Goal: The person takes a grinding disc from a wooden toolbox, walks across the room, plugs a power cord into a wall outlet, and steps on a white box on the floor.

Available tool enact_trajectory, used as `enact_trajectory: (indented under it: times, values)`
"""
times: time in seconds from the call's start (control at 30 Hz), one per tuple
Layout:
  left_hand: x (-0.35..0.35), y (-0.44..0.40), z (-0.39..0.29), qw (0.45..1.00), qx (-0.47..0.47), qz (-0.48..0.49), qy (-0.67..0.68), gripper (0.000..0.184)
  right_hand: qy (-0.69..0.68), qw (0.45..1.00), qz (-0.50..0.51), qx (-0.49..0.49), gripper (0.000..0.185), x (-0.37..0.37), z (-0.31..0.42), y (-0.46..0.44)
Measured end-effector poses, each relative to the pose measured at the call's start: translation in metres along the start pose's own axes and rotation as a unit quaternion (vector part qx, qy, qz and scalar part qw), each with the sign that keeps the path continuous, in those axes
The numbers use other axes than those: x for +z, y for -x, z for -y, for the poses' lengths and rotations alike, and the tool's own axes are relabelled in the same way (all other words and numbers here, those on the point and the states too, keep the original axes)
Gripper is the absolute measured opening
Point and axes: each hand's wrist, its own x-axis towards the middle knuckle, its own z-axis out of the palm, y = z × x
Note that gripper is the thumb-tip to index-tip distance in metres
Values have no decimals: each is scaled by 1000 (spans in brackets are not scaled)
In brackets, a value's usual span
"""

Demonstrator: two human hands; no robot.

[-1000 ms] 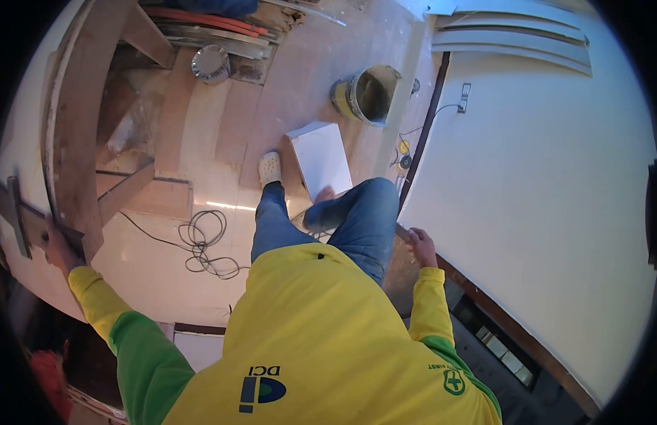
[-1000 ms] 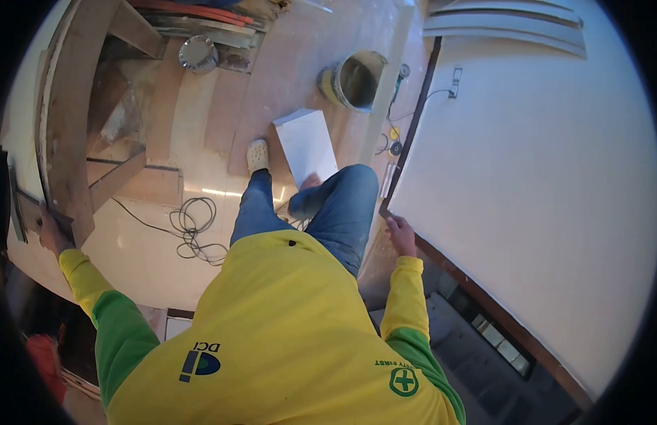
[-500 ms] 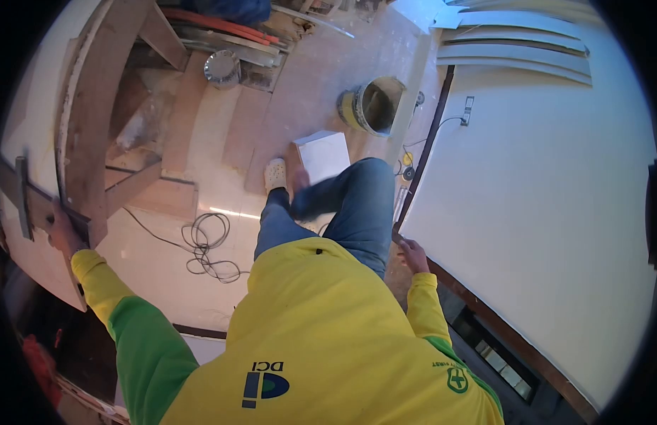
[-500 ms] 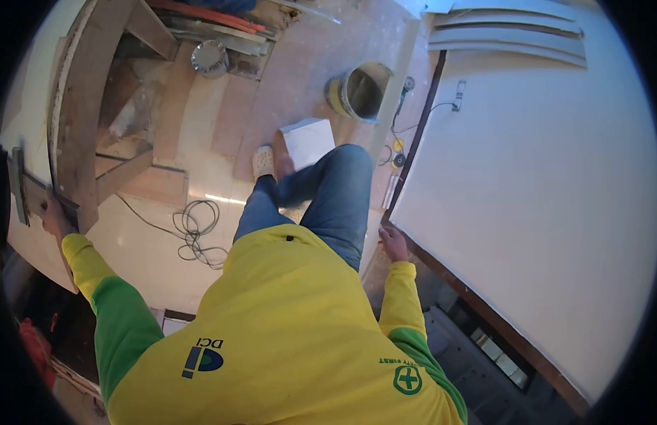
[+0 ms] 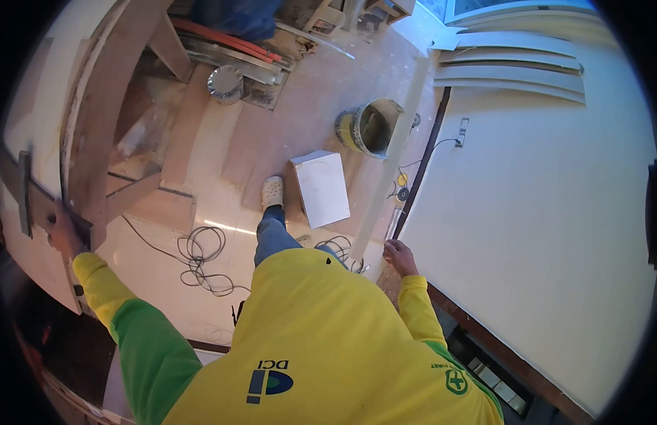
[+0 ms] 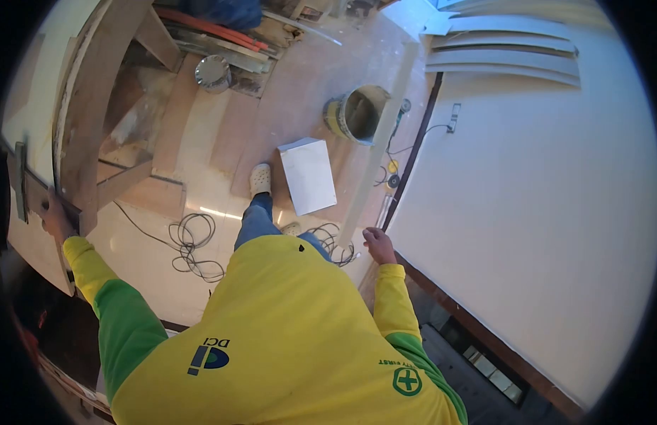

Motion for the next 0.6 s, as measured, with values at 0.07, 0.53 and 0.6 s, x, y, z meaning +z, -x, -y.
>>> enact_trajectory:
  times: [0.07, 0.53, 0.6]
  values:
    - [5, -6, 4, 1000, 7, -5, 10, 94, -7, 999, -17, -37, 32, -5, 8, 3]
    - [5, -5, 3, 999, -36, -1, -4, 92, -30, 994, -48, 98, 43, -3, -104, 29]
    - [4, -5, 1, 1000, -29, -1, -8, 91, -28, 992, -38, 120, 43, -2, -107, 28]
